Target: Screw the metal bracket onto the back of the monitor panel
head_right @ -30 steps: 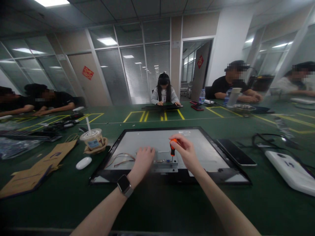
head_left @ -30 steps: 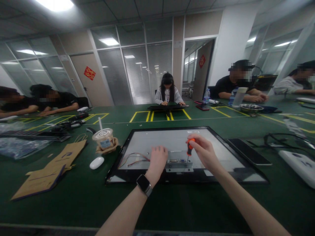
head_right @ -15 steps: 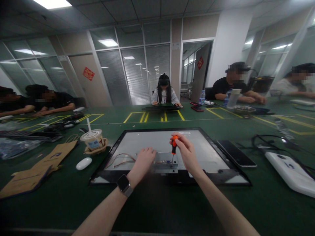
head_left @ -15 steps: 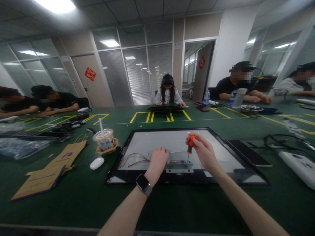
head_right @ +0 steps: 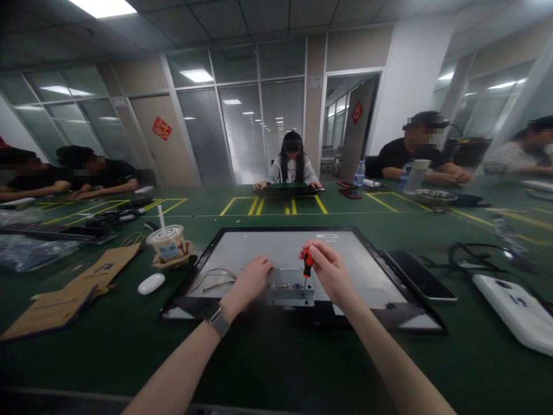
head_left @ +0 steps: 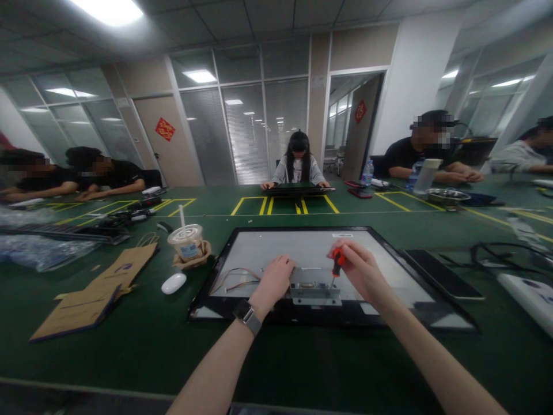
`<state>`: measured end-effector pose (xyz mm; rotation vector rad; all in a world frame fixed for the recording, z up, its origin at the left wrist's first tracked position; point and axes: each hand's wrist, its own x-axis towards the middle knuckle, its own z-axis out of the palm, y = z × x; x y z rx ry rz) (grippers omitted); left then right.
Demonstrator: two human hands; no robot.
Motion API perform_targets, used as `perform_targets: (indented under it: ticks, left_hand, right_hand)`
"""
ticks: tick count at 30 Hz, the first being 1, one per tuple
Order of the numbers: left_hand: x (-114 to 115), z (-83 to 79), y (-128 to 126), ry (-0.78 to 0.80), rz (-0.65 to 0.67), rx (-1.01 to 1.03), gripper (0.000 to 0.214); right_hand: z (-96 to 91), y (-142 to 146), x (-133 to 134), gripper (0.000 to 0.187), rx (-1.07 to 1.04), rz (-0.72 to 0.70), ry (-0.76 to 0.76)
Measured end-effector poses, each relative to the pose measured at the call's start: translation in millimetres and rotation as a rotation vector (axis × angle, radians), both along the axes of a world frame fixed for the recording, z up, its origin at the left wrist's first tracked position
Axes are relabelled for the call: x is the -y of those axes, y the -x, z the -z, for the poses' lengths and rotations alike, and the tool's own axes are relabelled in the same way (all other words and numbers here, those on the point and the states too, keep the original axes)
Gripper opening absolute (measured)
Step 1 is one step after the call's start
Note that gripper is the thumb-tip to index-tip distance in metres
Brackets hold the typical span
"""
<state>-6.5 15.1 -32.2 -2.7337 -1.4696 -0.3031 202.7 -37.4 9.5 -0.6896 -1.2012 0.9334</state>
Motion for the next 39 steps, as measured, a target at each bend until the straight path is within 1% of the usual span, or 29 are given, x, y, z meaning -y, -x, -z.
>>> perform_targets:
  ticks: [2, 5, 7, 10, 13, 17, 20, 25, 28, 31, 33, 35, 39]
  left_hand:
    - [-2.5, 1.7, 0.7, 0.010, -0.001, 0.027, 0.028]
    - [-6.6, 4.4, 1.8, 0.021, 0.013, 0.068, 0.028]
    - [-8.9, 6.1, 2.3, 0.027, 0.017, 0.096, 0.029]
    - [-11.0, 7.5, 2.4, 0.034, 0.007, 0.135, 0.030]
    - [-13.1, 8.0, 2.7, 0.056, 0.003, 0.185, 0.031]
    - [-19.1, 11.6, 4.8, 0.097, 0.011, 0.260, 0.032]
    - [-25.2, 15.7, 7.5, 0.118, 0.010, 0.338, 0.034]
    - [-31.1, 15.1, 10.5, 0.221, 0.014, 0.466, 0.037]
    - [-31.5, 13.0, 10.1, 0.252, 0.001, 0.474, 0.037]
    - [-31.4, 14.6, 8.7, 0.249, 0.003, 0.460, 0.035]
    - [-31.4, 17.2, 7.9, 0.223, 0.005, 0.445, 0.033]
    - [-31.5, 19.8, 7.3, 0.191, 0.010, 0.427, 0.032]
    - [-32.5, 22.1, 7.1, 0.169, 0.020, 0.408, 0.033]
  right_hand:
    - [-2.1, 0.1, 1.4, 0.026, -0.006, -0.051, 0.005]
    - [-3.0, 0.7, 1.3, 0.026, -0.028, -0.082, 0.002]
    - [-2.6, 0.9, 0.4, 0.024, -0.042, -0.084, -0.005]
    - [-1.7, -0.1, -1.0, 0.026, -0.047, -0.045, -0.029]
    - [-1.0, -2.3, -1.6, 0.025, -0.017, -0.009, -0.007]
    - [-1.9, -4.0, -2.2, 0.027, -0.021, -0.045, 0.003]
    - [-3.9, -3.7, -3.0, 0.021, -0.057, -0.076, -0.019]
    - [-3.3, -3.8, -3.1, 0.025, -0.070, -0.062, -0.016]
    - [-0.5, -4.3, -2.2, 0.025, -0.024, -0.033, 0.003]
    - [0.3, -3.5, -0.5, 0.029, 0.001, -0.057, 0.025]
    - [-0.6, -2.4, 0.2, 0.028, -0.009, -0.087, 0.009]
    - [-1.4, -1.7, 0.1, 0.022, -0.030, -0.108, -0.018]
    - [-0.7, -3.0, -1.7, 0.021, -0.025, -0.070, -0.051]
